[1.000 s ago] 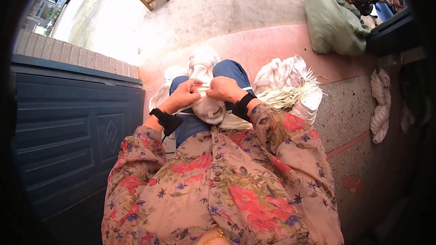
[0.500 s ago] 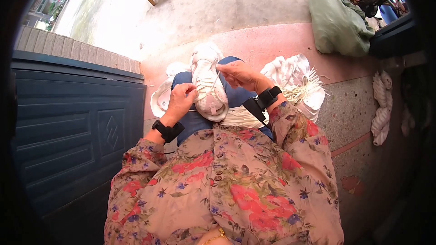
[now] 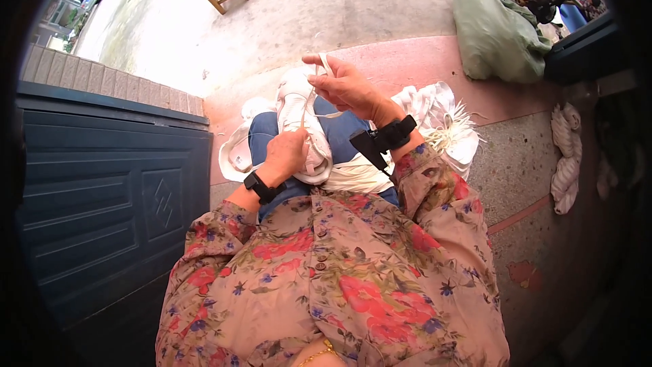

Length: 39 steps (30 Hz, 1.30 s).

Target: The recorder is threading long white laces through shoe upper components as part of a manufacturing process.

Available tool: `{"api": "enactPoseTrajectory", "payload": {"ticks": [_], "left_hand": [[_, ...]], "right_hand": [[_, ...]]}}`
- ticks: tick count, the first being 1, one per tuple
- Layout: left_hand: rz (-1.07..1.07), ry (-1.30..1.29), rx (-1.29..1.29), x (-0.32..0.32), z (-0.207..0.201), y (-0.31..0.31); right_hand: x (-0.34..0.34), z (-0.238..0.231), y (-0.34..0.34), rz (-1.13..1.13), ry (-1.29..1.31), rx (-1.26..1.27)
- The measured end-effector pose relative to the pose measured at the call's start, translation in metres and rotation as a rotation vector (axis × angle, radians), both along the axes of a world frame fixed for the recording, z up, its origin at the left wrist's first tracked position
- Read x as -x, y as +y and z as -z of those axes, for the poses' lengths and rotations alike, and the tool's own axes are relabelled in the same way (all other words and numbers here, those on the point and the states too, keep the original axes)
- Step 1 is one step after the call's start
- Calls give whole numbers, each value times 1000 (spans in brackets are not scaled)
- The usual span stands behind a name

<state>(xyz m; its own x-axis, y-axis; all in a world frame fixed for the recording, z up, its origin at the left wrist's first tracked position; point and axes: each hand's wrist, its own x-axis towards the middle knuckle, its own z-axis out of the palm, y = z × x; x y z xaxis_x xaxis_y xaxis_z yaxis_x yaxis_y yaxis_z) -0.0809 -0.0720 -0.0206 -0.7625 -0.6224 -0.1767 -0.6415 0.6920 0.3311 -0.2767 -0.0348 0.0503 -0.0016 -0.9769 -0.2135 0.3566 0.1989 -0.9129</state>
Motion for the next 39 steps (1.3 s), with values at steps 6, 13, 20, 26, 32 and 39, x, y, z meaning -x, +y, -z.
{"api": "enactPoseTrajectory", "payload": {"ticks": [6, 13, 20, 26, 32, 39], "left_hand": [[71, -103, 38, 15, 3, -1], [-121, 109, -157, 13, 13, -13], [-164, 137, -190, -3, 0, -14], [-214, 272, -199, -19, 14, -7], [-185, 361, -166, -17, 11, -4], [-100, 375, -180, -18, 8, 6]], "right_hand": [[-3, 57, 13, -357, 742, -178], [-23, 100, 19, -104, 615, -3], [-51, 106, 20, -9, 784, 187], [-71, 108, 28, 90, 1049, 228], [-68, 106, 26, 12, 1109, 357], [-55, 101, 24, 112, 990, 362]]}}
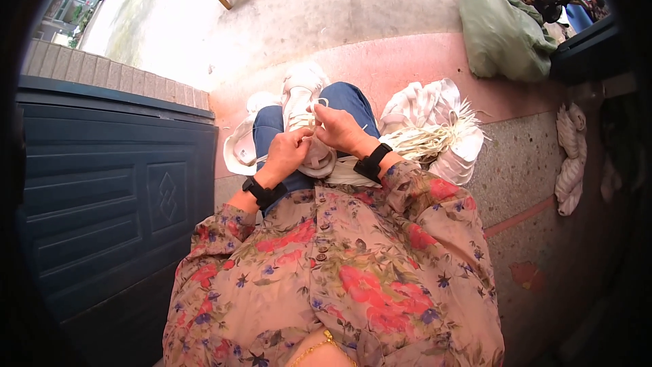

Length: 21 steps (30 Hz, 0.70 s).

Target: The recorder is threading long white laces through shoe upper components as part of a manufacturing process.

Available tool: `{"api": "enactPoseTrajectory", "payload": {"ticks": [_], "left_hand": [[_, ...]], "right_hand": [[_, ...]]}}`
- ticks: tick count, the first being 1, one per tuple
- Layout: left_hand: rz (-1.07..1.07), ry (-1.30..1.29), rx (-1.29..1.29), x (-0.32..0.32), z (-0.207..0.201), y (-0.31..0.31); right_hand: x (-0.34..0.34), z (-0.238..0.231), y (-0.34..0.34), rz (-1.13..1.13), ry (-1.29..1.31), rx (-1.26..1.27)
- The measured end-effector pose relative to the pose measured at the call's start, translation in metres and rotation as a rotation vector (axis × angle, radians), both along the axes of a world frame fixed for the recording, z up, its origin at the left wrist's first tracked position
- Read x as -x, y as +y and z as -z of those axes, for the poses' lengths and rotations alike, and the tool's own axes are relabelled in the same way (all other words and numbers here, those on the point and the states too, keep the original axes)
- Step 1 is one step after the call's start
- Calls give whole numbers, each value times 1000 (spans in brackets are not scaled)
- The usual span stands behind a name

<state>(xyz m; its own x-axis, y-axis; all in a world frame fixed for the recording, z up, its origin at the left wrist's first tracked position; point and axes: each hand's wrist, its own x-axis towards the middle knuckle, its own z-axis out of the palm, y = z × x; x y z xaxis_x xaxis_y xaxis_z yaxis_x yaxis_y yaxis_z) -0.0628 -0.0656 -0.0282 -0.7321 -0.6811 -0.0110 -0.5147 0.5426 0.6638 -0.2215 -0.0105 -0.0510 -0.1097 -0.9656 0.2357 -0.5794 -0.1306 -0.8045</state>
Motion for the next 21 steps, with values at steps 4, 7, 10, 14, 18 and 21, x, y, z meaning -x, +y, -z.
{"api": "enactPoseTrajectory", "payload": {"ticks": [4, 7, 10, 14, 18, 21], "left_hand": [[-45, -46, 89, 6, 12, -1], [-53, -60, 72, 17, 7, -5], [-10, -180, 76, 19, 4, -11], [40, -149, 358, 24, -1, -6], [113, -23, 591, 23, -7, -7], [111, 1, 603, 14, -3, -8]], "right_hand": [[2, 0, 3, -13, -114, 2], [3, -2, 4, -13, -131, -13], [3, -1, 5, -32, -91, -1], [8, 12, -1, -48, -142, 27], [8, 5, -11, -117, -454, -100], [12, -16, -12, -209, -599, -463]]}}
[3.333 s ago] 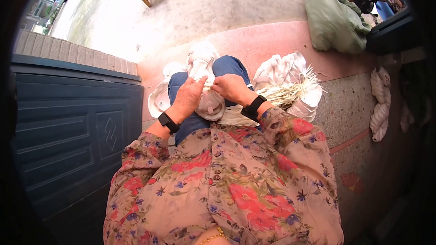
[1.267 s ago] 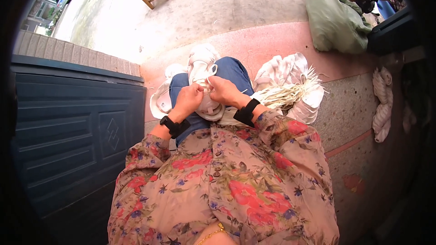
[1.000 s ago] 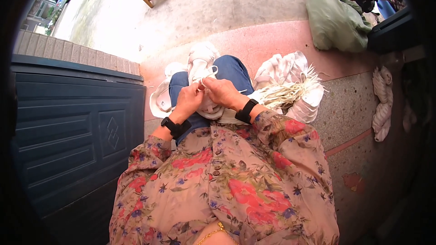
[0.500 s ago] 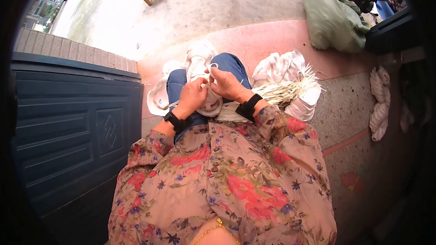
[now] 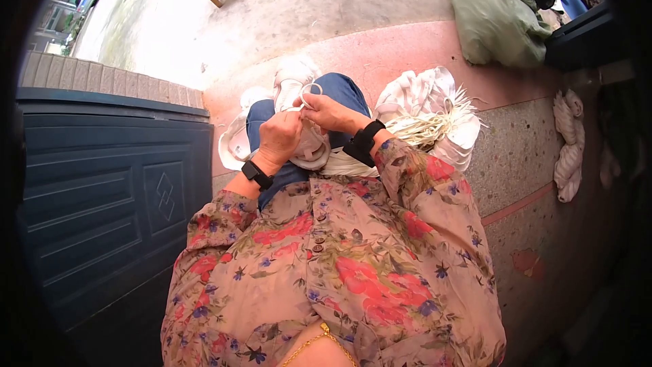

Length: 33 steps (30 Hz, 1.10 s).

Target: The recorder is threading long white laces through shoe upper components as part of a manufacturing process.

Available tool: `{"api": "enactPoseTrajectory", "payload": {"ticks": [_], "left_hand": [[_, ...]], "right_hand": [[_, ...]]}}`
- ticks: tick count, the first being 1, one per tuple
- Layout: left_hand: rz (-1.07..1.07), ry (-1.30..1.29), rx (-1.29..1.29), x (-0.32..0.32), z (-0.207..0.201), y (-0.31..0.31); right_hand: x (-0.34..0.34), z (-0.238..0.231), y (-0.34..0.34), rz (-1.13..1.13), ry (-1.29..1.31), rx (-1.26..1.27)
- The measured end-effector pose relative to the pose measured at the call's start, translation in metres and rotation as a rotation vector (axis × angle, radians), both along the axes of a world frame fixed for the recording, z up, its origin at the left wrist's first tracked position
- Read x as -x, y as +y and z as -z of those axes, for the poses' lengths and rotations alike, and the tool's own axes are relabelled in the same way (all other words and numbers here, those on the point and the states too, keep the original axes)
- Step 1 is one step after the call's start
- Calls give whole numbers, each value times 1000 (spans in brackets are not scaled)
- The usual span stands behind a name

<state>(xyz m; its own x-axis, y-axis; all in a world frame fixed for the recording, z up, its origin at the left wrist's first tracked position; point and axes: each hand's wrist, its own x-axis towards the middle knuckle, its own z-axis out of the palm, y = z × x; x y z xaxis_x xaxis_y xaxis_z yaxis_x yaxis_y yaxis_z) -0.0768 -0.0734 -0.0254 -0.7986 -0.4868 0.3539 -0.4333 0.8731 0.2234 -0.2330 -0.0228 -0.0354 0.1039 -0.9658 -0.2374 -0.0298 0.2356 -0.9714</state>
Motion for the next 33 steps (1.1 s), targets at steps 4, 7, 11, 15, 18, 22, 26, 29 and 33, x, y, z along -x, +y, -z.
{"api": "enactPoseTrajectory", "payload": {"ticks": [4, 7, 11, 15, 18, 22, 26, 29, 33], "left_hand": [[19, 69, 23, -4, 1, 1], [-33, 76, -10, -7, 5, 3], [-67, 32, -79, -7, -2, 2], [-150, -68, -236, -31, -5, -7], [-238, -256, -487, -43, -11, -5], [-194, -243, -605, -47, -6, -13], [-112, -368, -546, -46, -20, -16], [239, -275, 183, -62, -29, -7], [195, -328, 296, -134, -9, -24]], "right_hand": [[6, 6, -8, -83, 151, 59], [4, 1, -8, -145, 86, 42], [4, 5, -6, -42, -226, -99], [15, 1, 5, 34, -204, -149], [16, -7, 5, -18, -127, -193], [8, 3, -1, -84, 200, -78], [-15, 4, 7, -45, 752, 339], [-24, 9, 13, 44, 837, 388], [-24, 7, 27, 257, 794, 479]]}}
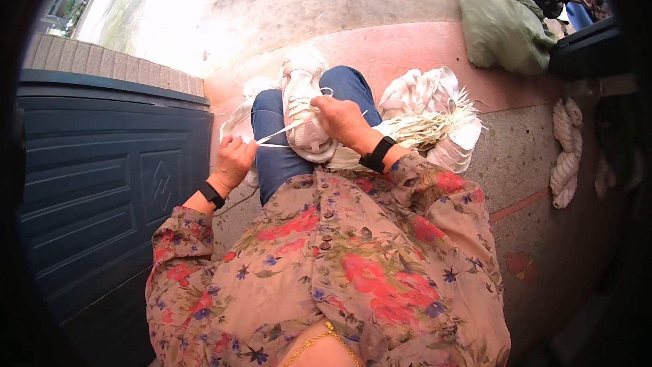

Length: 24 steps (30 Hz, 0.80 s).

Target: The recorder is threading long white laces through shoe upper components as part of a manufacturing process.

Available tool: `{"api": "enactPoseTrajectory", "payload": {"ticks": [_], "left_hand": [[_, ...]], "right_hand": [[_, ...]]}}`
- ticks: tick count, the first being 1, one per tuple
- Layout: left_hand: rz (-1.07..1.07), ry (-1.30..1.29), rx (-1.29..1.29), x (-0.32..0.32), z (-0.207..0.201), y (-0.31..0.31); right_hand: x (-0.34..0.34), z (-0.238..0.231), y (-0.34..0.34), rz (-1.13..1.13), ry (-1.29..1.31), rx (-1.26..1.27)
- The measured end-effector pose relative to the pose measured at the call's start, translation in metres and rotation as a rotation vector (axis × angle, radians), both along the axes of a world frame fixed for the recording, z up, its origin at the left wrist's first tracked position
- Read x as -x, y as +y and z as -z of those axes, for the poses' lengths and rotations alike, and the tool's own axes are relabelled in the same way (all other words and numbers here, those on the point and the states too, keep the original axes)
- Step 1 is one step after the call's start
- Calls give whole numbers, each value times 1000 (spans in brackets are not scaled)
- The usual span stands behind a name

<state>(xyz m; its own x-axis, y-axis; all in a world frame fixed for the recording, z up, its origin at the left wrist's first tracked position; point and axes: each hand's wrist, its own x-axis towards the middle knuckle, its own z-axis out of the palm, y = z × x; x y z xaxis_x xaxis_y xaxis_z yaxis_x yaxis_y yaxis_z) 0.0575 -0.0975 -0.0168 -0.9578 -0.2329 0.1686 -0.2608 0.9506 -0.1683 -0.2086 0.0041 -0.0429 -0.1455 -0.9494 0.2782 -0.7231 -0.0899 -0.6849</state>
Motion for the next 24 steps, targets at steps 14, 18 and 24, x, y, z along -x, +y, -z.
{"api": "enactPoseTrajectory", "payload": {"ticks": [14, 18, 24], "left_hand": [[-310, 165, -590, 72, -1, 17], [-242, -71, -418, 58, 10, 4], [-473, 1, -438, 24, 0, 2]], "right_hand": [[128, -14, 16, 497, 513, -17], [54, 2, 4, 11, 308, -55], [18, 7, -19, -161, 590, -30]]}}
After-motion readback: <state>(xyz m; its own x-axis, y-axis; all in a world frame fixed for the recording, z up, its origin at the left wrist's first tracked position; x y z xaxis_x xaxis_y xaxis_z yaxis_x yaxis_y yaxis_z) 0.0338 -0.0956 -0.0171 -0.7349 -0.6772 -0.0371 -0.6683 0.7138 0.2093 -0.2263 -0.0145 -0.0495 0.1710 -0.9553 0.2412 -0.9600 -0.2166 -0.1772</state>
